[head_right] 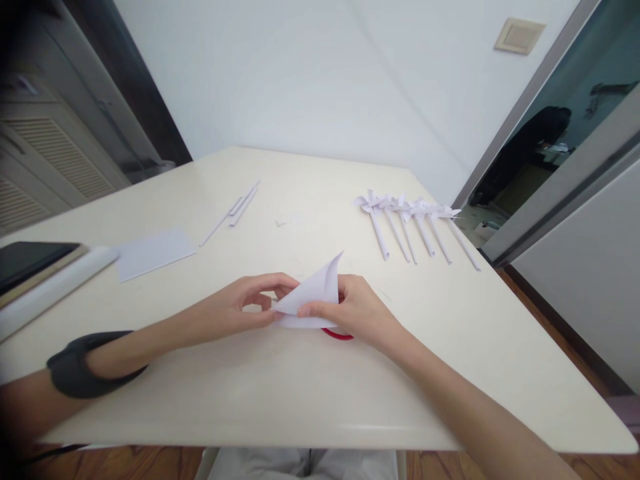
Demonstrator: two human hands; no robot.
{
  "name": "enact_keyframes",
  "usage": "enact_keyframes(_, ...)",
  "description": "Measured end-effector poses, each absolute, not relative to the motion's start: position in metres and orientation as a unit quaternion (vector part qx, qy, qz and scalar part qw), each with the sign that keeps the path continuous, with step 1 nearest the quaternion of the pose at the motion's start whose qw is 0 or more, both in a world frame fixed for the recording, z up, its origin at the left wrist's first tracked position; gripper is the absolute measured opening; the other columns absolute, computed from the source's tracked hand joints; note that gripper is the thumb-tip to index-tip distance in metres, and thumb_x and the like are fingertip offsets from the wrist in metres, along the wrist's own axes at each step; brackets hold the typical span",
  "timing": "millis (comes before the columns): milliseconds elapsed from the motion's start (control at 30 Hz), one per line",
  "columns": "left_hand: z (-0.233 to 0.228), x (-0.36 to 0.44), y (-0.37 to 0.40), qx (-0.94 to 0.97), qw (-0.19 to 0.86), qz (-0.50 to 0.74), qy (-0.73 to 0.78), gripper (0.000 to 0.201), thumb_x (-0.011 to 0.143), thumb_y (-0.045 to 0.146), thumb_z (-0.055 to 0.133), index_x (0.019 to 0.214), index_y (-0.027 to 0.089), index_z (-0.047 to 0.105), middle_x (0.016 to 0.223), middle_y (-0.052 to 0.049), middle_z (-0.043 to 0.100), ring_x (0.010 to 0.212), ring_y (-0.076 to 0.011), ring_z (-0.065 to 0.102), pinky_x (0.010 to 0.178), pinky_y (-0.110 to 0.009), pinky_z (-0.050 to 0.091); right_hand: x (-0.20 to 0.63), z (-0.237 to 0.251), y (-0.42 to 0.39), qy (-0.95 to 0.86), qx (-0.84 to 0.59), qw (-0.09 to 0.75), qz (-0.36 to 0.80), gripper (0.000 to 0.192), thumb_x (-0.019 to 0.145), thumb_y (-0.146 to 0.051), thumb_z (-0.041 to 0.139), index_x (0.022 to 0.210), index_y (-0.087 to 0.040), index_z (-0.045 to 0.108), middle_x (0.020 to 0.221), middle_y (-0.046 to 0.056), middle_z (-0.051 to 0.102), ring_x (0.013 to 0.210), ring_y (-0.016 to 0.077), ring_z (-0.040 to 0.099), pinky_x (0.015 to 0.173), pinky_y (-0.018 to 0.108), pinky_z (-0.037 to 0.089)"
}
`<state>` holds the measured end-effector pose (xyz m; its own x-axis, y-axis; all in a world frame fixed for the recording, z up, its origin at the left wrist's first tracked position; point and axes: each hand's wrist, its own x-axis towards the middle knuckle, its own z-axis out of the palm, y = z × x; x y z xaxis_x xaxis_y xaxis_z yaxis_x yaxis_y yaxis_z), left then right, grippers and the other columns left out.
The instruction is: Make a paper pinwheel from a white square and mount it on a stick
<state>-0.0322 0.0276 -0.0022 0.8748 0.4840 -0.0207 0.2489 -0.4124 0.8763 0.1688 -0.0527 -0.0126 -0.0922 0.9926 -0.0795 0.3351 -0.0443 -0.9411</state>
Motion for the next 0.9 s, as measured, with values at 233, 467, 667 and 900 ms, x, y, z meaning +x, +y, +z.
enact_keyframes(233, -0.011, -0.034, 0.034, 0.775, 0.571, 0.137, 0.236, 0.027, 0.086, 0.022, 0.049, 0.108, 0.019, 0.065, 0.113, -0.005, 0.067, 0.102, -0.0212, 0.061, 0.091, -0.035, 0.046, 0.17, -0.013, -0.054, -0.587, -0.535, 0.353, 0.495, 0.031, 0.068, -0.041, 0.073, 0.082, -0.015, 0.067, 0.072, 0.004, 0.063, 0.082, 0.023, 0.061, 0.07, 0.032, 0.05)
enact_keyframes(467, -0.012, -0.032, 0.032, 0.683, 0.649, 0.147, 0.301, 0.024, 0.08, 0.031, 0.062, 0.099, 0.018, 0.068, 0.106, -0.006, 0.071, 0.104, -0.0248, 0.063, 0.089, -0.037, 0.049, 0.172, -0.013, -0.055, -0.595, -0.561, 0.327, 0.474, 0.035, 0.077, -0.046, 0.064, 0.091, -0.014, 0.065, 0.089, 0.009, 0.066, 0.081, 0.0228, 0.062, 0.067, 0.032, 0.051)
enact_keyframes(667, -0.003, -0.033, 0.03, 0.711, 0.619, 0.146, 0.301, 0.046, 0.073, 0.027, 0.069, 0.117, 0.023, 0.058, 0.12, -0.005, 0.065, 0.111, -0.0259, 0.059, 0.091, -0.04, 0.049, 0.17, -0.011, -0.055, -0.603, -0.539, 0.366, 0.46, 0.027, 0.083, -0.038, 0.059, 0.099, -0.017, 0.062, 0.098, 0.007, 0.067, 0.091, 0.0239, 0.062, 0.075, 0.033, 0.049)
enact_keyframes(900, -0.012, -0.033, 0.02, 0.748, 0.546, 0.127, 0.356, 0.038, 0.073, 0.039, 0.068, 0.102, 0.014, 0.065, 0.104, -0.009, 0.07, 0.1, -0.0313, 0.061, 0.084, -0.039, 0.049, 0.164, -0.012, -0.053, -0.596, -0.547, 0.422, 0.409, 0.02, 0.083, -0.03, 0.059, 0.098, -0.018, 0.059, 0.093, 0.004, 0.062, 0.085, 0.0192, 0.06, 0.069, 0.028, 0.047)
